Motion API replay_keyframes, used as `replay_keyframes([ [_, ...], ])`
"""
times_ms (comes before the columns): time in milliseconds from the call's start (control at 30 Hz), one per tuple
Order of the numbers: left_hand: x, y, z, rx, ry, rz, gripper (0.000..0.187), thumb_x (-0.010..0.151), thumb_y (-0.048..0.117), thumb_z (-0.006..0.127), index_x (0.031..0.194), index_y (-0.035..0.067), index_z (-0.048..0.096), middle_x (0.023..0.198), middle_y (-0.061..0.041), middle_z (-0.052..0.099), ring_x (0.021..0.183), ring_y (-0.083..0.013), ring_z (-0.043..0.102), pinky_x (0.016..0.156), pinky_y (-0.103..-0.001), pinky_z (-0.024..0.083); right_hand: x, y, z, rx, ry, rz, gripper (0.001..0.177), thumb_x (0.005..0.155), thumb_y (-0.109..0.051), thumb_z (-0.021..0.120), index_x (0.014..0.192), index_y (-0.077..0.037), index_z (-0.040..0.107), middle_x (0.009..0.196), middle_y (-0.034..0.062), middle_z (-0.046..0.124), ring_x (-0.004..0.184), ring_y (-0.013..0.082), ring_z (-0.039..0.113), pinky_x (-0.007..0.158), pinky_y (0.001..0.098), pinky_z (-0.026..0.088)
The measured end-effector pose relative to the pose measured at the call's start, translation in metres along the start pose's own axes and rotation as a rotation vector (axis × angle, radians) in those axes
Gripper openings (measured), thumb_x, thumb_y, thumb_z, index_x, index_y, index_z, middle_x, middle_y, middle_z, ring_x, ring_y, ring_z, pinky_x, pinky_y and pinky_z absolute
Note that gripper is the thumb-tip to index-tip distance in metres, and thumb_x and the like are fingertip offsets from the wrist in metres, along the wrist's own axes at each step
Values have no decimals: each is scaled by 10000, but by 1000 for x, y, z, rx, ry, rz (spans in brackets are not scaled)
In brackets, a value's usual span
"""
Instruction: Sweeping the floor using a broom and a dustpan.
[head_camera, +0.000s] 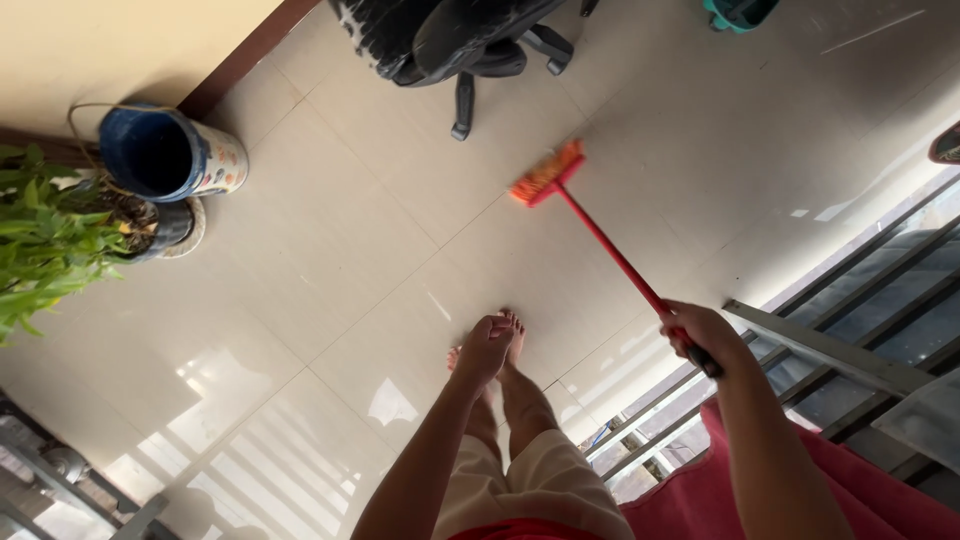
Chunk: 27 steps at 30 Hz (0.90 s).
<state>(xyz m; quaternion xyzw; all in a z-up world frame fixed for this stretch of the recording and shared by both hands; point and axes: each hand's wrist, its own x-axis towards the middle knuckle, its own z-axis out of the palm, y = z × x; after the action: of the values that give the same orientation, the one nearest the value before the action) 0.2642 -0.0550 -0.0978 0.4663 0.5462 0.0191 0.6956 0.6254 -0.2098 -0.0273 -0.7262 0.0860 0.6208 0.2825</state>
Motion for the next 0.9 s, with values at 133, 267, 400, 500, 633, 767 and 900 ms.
replay_keyframes([
  [133,-40,11,-22,-51,-22,-114,328,972,228,630,1249,53,642,1220,-78,709,1160,-168,657,1004,-316,506,-64,11,44,-189,16,39,694,832,-8,631,1509,-33,479,614,69,577,413,121,467,385,285,380],
  [267,-77,-6,-50,-107,18,-18,319,973,212,633,1237,32,643,1189,-103,712,1125,-179,663,982,-328,521,-80,22,143,-505,-237,45,652,830,-37,642,1473,-124,577,577,33,560,408,114,456,393,274,377],
  [400,-107,-12,-88,-74,108,-66,317,989,223,587,1247,46,635,1186,-57,713,1109,-151,669,976,-311,527,-14,57,287,-1067,-616,-198,442,936,-52,603,1378,-61,589,651,46,624,449,128,564,485,250,562],
  [500,-123,-17,-107,-135,233,-67,310,972,185,601,1231,23,654,1158,-96,725,1084,-185,667,961,-325,521,18,56,362,-1129,-569,-114,381,920,-77,685,1294,-3,667,669,9,648,495,83,577,479,260,508],
  [633,-135,-16,-109,-190,281,-65,298,992,203,608,1223,20,647,1176,-103,728,1086,-189,674,966,-333,527,17,2,311,-1143,-525,-105,399,913,-161,699,1307,-103,692,648,18,683,489,88,575,479,242,488],
  [767,-135,0,-78,-197,298,-113,320,975,219,616,1245,50,646,1218,-75,709,1140,-170,655,989,-327,510,6,-68,179,-1042,-294,-16,546,846,-122,687,1390,-109,643,619,33,612,451,110,514,425,262,453],
  [900,-117,2,-23,-140,297,-119,348,953,254,641,1227,42,670,1226,-76,707,1184,-177,644,1025,-334,493,26,-123,18,-772,-144,90,584,815,-39,652,1397,-68,620,578,43,480,439,147,457,433,317,419],
])
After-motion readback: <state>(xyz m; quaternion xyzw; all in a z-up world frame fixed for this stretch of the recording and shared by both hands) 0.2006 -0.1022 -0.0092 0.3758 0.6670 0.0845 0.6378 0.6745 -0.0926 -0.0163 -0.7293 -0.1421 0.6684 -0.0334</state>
